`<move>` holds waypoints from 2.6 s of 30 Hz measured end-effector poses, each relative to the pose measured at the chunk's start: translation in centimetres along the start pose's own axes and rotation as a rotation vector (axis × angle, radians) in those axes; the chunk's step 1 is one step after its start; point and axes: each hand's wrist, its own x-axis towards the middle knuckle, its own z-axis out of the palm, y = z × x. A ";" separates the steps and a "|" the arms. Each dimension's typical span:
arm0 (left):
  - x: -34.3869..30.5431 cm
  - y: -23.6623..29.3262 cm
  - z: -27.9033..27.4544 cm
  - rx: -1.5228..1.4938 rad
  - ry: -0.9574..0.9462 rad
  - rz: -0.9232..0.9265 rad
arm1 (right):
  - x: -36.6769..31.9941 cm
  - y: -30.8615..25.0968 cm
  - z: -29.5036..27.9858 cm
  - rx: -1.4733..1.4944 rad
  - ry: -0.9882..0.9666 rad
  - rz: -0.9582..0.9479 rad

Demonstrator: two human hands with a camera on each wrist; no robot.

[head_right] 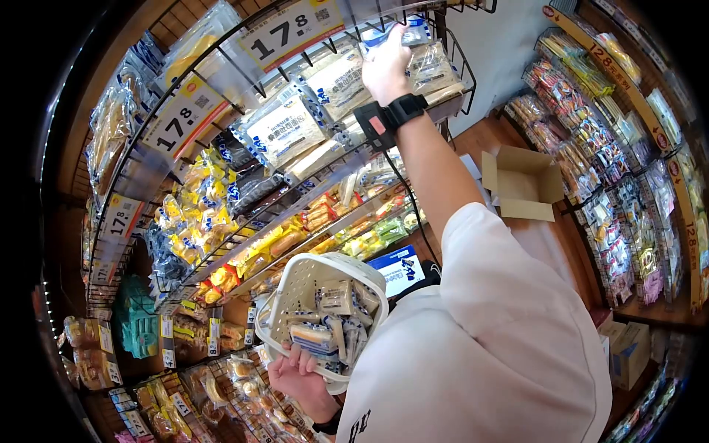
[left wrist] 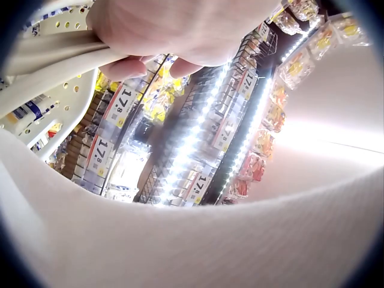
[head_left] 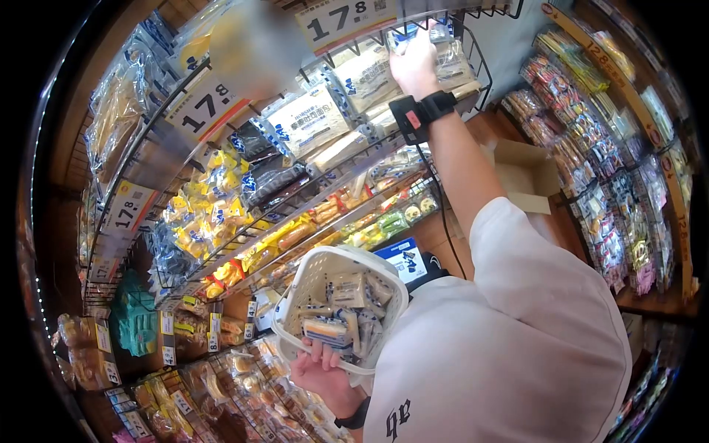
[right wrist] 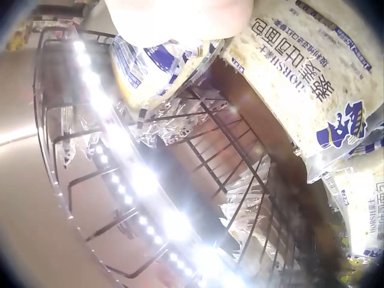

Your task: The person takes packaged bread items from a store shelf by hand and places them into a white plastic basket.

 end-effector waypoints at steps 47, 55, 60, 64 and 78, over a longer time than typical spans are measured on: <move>2.8 0.4 0.2 0.148 -0.073 -0.004 | -34.7 4.9 -7.2 -0.945 -1.083 0.926; 2.6 0.4 1.1 0.092 -0.109 0.015 | -33.8 4.9 -6.2 -0.834 -1.054 1.104; 2.5 1.2 1.2 0.175 0.054 0.009 | -30.7 3.7 -4.3 -0.500 -1.643 0.237; 2.5 0.7 0.3 0.183 -0.110 0.000 | -31.4 2.3 -3.4 -0.521 -1.789 -0.113; 0.5 0.5 1.5 0.373 -0.090 0.042 | -31.8 0.5 -0.6 -1.037 -2.154 0.214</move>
